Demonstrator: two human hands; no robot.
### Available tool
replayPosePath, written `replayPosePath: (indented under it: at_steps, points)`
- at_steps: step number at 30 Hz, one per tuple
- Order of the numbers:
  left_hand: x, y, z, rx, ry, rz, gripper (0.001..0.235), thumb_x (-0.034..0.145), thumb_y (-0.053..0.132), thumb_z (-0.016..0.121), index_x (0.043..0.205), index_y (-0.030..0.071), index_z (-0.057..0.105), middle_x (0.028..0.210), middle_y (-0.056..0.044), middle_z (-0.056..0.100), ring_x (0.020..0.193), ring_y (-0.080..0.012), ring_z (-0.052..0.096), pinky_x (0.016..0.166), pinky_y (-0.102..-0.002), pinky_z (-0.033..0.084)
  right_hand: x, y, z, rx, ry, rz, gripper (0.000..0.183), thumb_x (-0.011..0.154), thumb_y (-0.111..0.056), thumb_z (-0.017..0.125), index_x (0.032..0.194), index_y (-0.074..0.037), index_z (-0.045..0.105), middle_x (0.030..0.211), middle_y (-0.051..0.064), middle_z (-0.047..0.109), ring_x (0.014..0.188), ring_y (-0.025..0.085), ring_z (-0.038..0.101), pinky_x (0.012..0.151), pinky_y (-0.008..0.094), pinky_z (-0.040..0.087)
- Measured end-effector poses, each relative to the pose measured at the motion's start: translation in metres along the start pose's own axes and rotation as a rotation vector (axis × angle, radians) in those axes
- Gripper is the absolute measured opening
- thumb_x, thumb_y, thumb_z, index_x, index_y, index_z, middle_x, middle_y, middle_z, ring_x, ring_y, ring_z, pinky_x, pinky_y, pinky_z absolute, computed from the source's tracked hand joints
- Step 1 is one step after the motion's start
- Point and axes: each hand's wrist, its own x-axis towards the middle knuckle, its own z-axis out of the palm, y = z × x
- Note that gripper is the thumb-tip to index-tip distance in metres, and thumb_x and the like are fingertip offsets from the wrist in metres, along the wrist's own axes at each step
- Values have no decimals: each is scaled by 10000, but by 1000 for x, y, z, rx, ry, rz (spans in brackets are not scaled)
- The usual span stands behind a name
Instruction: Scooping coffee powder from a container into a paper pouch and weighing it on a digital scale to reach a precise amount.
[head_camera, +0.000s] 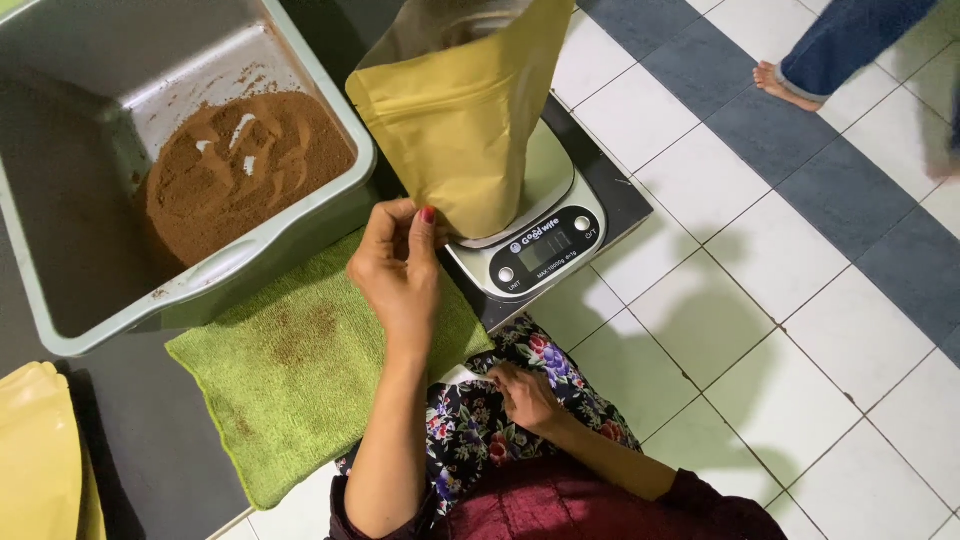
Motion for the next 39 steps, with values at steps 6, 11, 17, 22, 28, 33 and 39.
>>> replayPosePath:
  at_steps: [6, 11, 17, 22, 28, 33, 39]
  points:
    - [-11, 4, -49, 107, 36, 85, 117, 956, -107, 653, 977, -12, 718, 761, -158, 707, 661, -232, 691, 604, -344, 602, -37, 45, -34, -786, -149, 38, 324, 1035, -269, 382, 1129, -94, 637, 650, 79, 598, 378, 181, 381, 346, 301, 382]
    - [-31, 5, -108, 100, 120, 81, 119, 973, -130, 651, 982, -21, 698, 790, -162, 702, 689, -237, 699, 651, -348, 612, -49, 64, -47, -1066, -236, 196, 231, 987, -93, 462, 1166, -188, 574, 850, 83, 680, 570, 335, 647, 479, 415, 544]
    - [-57, -3, -169, -67, 297, -142, 80, 1054, 7, 643, 1077, -20, 571, 929, -108, 667, 803, -142, 647, 807, -243, 576, -44, 45, -29, -1194, -199, 74, 320, 864, 116, 535, 1084, -115, 522, 717, 9, 566, 485, 138, 527, 350, 263, 479]
    - [-62, -14, -192, 21, 321, -194, 90, 1019, -22, 646, 1101, -48, 619, 921, -108, 681, 776, -129, 621, 750, -215, 519, -33, 29, -32, -862, -250, 100, 343, 856, 135, 531, 1040, -148, 592, 732, -20, 570, 567, 122, 524, 482, 246, 449]
    - [-68, -19, -198, -98, 330, -237, 127, 993, -15, 638, 1116, -50, 645, 892, -110, 699, 769, -145, 651, 743, -232, 552, -1, -54, -47, -674, -440, 516, 249, 963, 37, 502, 1051, -127, 668, 833, 38, 660, 663, 146, 579, 520, 277, 457]
    - [-71, -26, -200, -35, 319, -259, 184, 953, -49, 631, 1134, -38, 657, 948, -113, 722, 797, -149, 667, 751, -249, 565, 55, -175, -38, -766, -575, 353, 168, 957, -143, 541, 986, -151, 706, 716, -11, 675, 548, 99, 576, 467, 264, 433]
    - [-71, -29, -200, 170, 301, -266, 231, 901, -8, 672, 1130, 3, 700, 919, -77, 765, 745, -135, 693, 689, -248, 575, 159, -302, -17, -884, -410, 81, 245, 874, -138, 609, 1070, -91, 749, 781, 31, 787, 592, 99, 665, 480, 217, 517]
